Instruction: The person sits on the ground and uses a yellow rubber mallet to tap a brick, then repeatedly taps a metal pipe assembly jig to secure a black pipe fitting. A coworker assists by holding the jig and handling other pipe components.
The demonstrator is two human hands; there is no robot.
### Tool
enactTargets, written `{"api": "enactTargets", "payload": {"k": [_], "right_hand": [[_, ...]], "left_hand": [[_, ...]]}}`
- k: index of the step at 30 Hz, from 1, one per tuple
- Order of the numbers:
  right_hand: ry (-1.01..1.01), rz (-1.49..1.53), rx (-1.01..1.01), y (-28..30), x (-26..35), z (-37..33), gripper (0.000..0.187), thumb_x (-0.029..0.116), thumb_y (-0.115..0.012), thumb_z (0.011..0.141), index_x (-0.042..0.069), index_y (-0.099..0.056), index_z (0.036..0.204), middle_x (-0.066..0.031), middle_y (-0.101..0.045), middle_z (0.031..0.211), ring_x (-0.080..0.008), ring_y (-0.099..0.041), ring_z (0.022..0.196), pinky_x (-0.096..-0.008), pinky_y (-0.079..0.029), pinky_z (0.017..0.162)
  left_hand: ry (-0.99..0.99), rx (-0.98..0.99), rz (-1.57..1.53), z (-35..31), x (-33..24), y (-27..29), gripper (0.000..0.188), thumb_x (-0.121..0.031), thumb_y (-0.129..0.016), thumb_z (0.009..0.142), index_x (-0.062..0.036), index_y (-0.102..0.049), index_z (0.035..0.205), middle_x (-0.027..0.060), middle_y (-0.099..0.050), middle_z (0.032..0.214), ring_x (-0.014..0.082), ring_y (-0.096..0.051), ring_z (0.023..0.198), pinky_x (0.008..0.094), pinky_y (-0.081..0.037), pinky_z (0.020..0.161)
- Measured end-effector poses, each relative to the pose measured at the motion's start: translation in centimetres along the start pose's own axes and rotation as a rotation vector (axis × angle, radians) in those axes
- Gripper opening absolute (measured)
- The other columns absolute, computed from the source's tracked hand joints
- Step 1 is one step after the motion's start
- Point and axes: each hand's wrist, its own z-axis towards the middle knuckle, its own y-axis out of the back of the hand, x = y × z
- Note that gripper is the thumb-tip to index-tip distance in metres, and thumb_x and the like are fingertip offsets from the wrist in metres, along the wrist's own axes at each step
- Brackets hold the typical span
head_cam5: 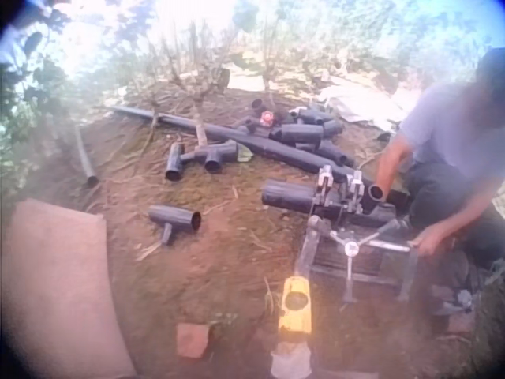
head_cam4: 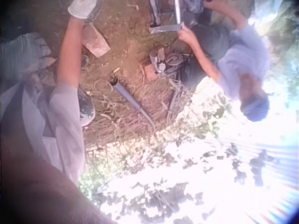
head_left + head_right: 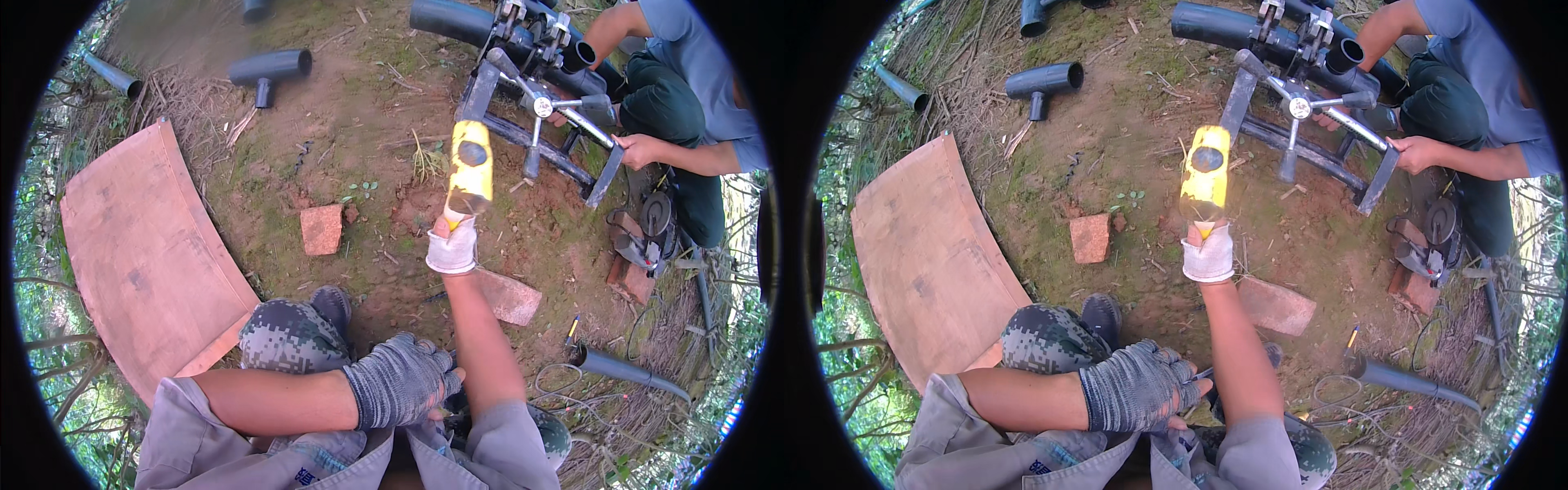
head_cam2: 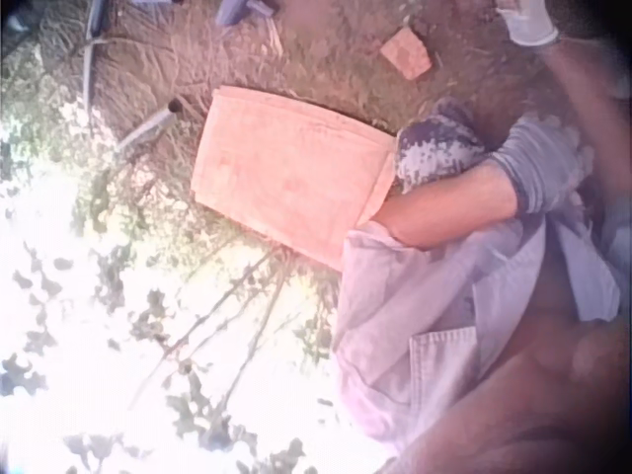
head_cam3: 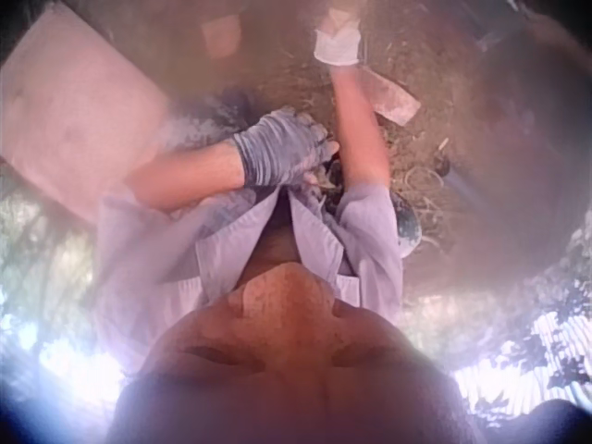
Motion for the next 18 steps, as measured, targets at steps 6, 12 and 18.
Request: {"api": "enactTargets", "payload": {"k": [6, 12, 18], "right_hand": [[-0.515, -0.58, 0.472, -0.5, -4.3, -0.9, 0.047, 0.045, -0.062, 0.097, -0.001, -0.059, 0.107, -0.0304, -0.068, 0.099, -0.0458, -0.066, 0.101, -0.0516, -0.05, 0.083], [-0.189, 0.169, 0.281, 3.7, 6.0, 2.7, 0.031, 0.033, -0.065, 0.1, 0.004, -0.054, 0.103, -0.0013, -0.056, 0.067, -0.0065, -0.051, 0.046, -0.0224, -0.041, 0.042], [0.019, 0.074, 0.062, 3.1, 2.3, 1.0, 0.04, 0.041, -0.063, 0.097, 0.001, -0.058, 0.104, -0.0128, -0.064, 0.079, -0.0275, -0.063, 0.069, -0.0381, -0.05, 0.062]], "left_hand": [[0.035, -0.006, 0.021, 0.5, 0.6, 1.1, 0.069, -0.055, -0.059, 0.092, -0.0031, -0.055, 0.136, 0.0198, -0.062, 0.106, 0.0391, -0.063, 0.101, 0.0495, -0.051, 0.085], [-0.08, -0.135, -0.059, 0.5, -0.5, 1.0, 0.07, -0.058, -0.057, 0.092, -0.0049, -0.053, 0.138, 0.0202, -0.059, 0.115, 0.0377, -0.063, 0.1, 0.047, -0.052, 0.082], [-0.023, 0.157, 0.013, 0.6, -1.1, 1.4, 0.068, -0.055, -0.058, 0.093, -0.0053, -0.053, 0.138, 0.0187, -0.06, 0.115, 0.0369, -0.063, 0.1, 0.0479, -0.051, 0.082]]}}
